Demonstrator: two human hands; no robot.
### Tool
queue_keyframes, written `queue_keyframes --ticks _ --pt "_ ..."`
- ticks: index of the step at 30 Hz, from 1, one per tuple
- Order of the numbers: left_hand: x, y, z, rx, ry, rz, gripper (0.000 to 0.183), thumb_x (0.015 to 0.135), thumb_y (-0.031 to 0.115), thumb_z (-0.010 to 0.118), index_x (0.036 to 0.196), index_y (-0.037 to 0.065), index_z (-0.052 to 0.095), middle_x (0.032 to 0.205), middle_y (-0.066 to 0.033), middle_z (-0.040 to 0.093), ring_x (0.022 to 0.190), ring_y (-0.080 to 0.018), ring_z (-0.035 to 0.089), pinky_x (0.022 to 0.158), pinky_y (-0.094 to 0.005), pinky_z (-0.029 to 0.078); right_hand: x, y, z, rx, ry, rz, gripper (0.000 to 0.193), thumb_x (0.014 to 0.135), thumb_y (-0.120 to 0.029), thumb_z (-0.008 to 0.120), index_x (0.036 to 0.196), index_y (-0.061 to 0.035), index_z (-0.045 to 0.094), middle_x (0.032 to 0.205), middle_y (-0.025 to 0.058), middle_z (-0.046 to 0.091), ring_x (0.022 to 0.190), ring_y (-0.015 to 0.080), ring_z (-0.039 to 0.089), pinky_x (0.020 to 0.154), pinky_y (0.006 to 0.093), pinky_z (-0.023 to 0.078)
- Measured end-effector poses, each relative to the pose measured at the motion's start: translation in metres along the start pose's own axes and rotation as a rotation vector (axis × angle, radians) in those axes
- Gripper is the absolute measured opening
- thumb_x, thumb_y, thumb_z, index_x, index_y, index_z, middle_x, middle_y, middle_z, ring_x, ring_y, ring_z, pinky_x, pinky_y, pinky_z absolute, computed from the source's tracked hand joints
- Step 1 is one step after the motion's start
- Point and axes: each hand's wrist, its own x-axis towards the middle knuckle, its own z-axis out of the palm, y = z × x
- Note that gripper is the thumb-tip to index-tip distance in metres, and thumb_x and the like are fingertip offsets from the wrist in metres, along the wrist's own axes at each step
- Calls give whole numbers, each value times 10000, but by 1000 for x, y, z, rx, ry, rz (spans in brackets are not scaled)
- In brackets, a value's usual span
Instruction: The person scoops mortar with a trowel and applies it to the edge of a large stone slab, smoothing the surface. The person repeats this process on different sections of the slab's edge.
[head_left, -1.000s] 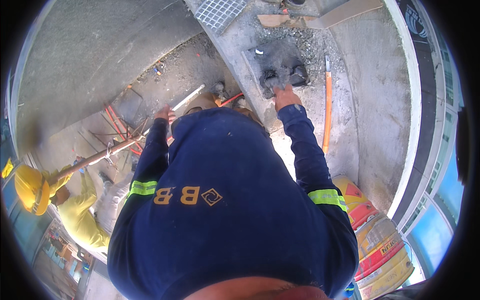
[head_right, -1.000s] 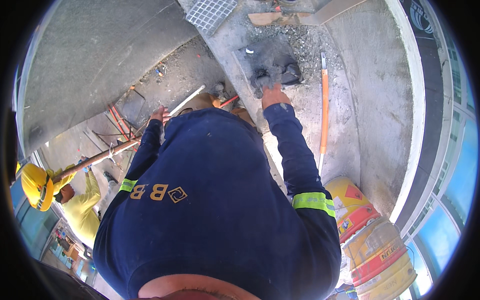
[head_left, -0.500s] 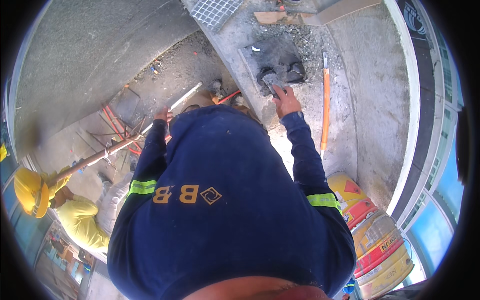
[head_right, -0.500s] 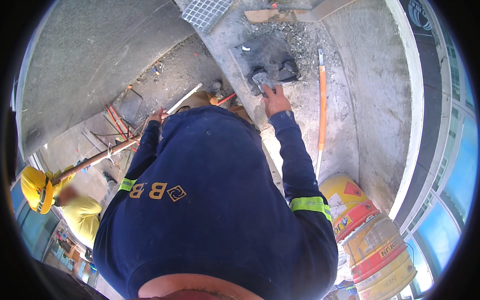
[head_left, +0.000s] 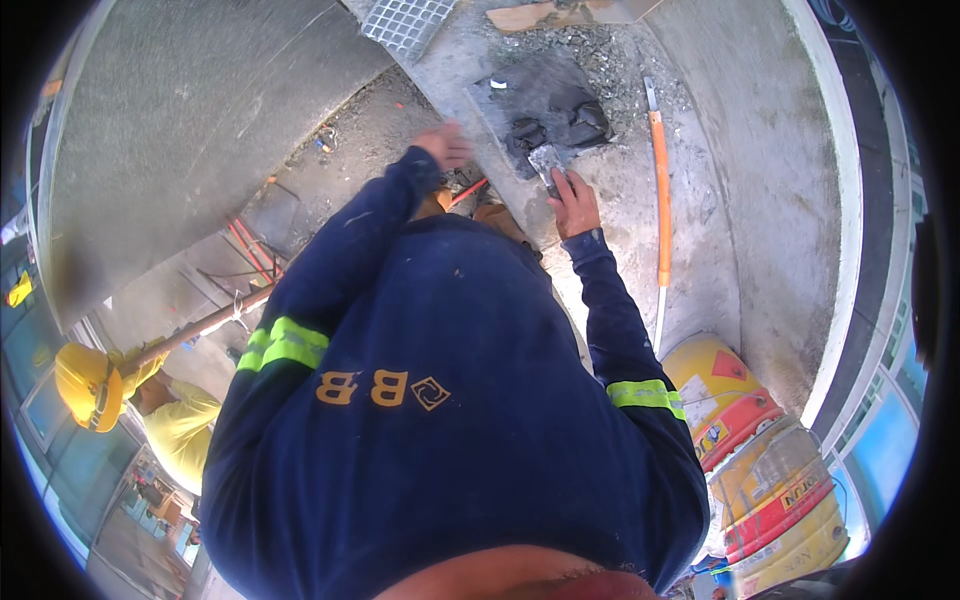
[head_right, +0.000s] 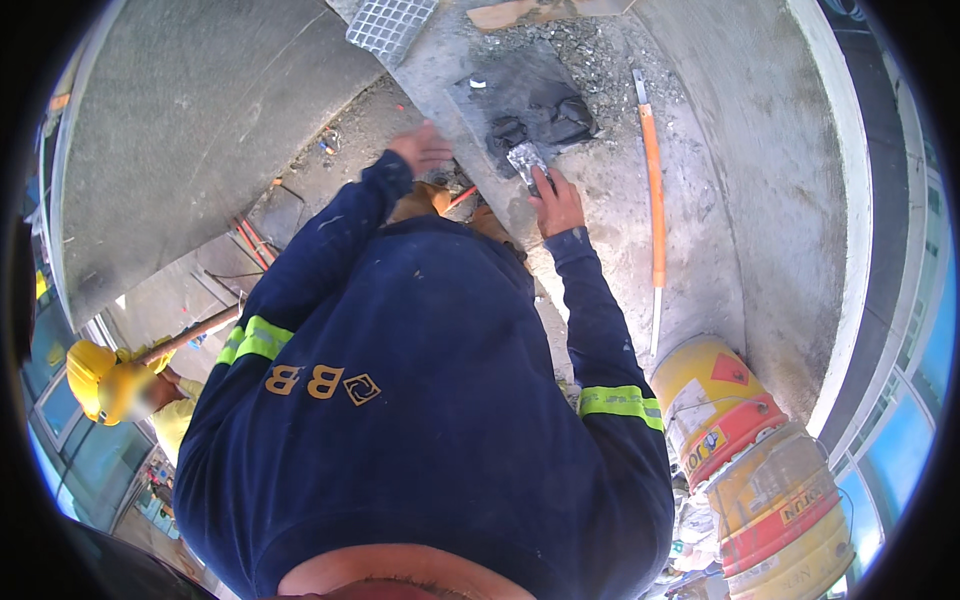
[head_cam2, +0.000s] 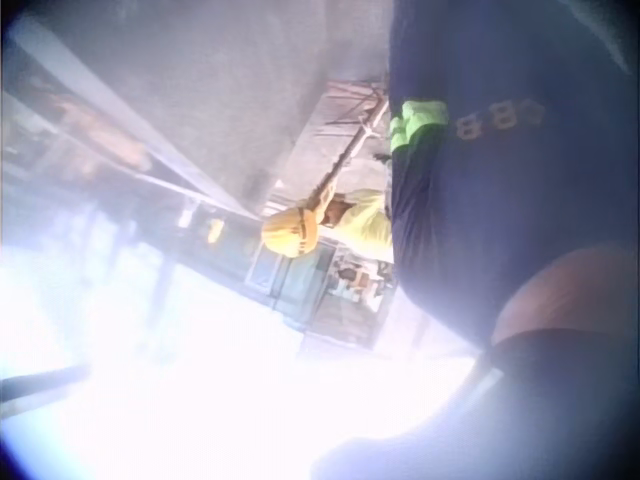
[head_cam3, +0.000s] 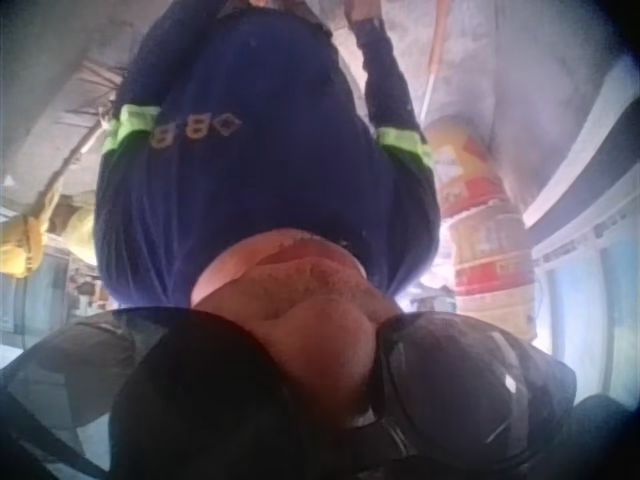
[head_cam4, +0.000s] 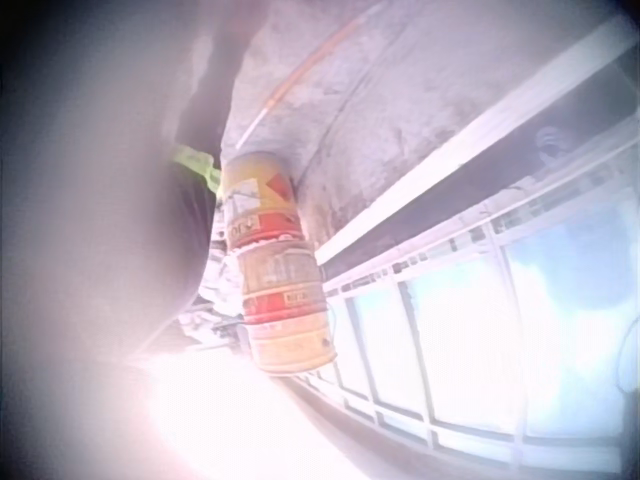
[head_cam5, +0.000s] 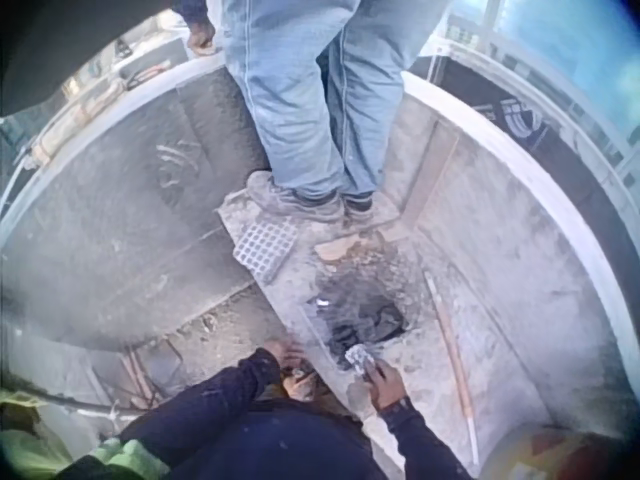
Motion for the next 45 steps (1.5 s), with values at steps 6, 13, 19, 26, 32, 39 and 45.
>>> queue_keyframes --ticks 6,13,19,26,32,39,45 --pt "33 -17 84 -198 267 -109 862 926 655 370 1395 -67 319 1397 -280 415 1188 -431 515 934 -556 478 10 -8 -9 -9 21 17 536 829 -192 678 1339 -165 515 1268 136 536 999 349 548 884 418 465" --pt "10 -12 111 -436 249 -52 931 900 726 311 1440 -32 265 1405 -253 376 1229 -412 446 1002 -610 369 -4 -12 -28 434 71 243 498 848 -111 672 1327 -120 532 1289 171 540 1139 362 547 960 383 455" --pt "-1 5 133 -412 281 -39 885 916 710 291 1411 -23 313 1366 -246 423 1159 -397 493 949 -584 416 -16 -8 -28 455 144 180 481 880 -99 632 1348 -85 521 1270 184 549 1141 340 555 949 355 458" --pt "0 37 152 -213 251 82 771 961 651 224 1242 -19 482 999 -204 653 845 -321 624 786 -488 536 -4 -1 -33 386 194 139 544 853 -84 661 1369 -180 516 1284 188 494 1078 374 558 892 392 492" --pt "-1 53 165 -90 290 103 693 974 607 296 1159 -24 515 964 -209 653 836 -314 640 787 -486 550 -1 4 -37 369 199 137 567 846 -80 664 1376 -211 510 1277 200 493 1084 383 554 883 400 502" --pt "11 48 161 -68 345 128 705 969 590 335 997 -80 554 794 -198 651 666 -295 662 600 -448 589 -24 15 -57 332 47 210 556 858 -93 652 1370 -257 510 1289 192 491 1092 392 558 901 403 504" --pt "1 50 164 -79 245 128 692 980 585 299 1080 -59 530 897 -202 659 764 -304 655 688 -450 568 -40 38 -84 435 41 242 496 901 -105 615 1378 -168 493 1131 164 580 975 312 618 806 363 529"
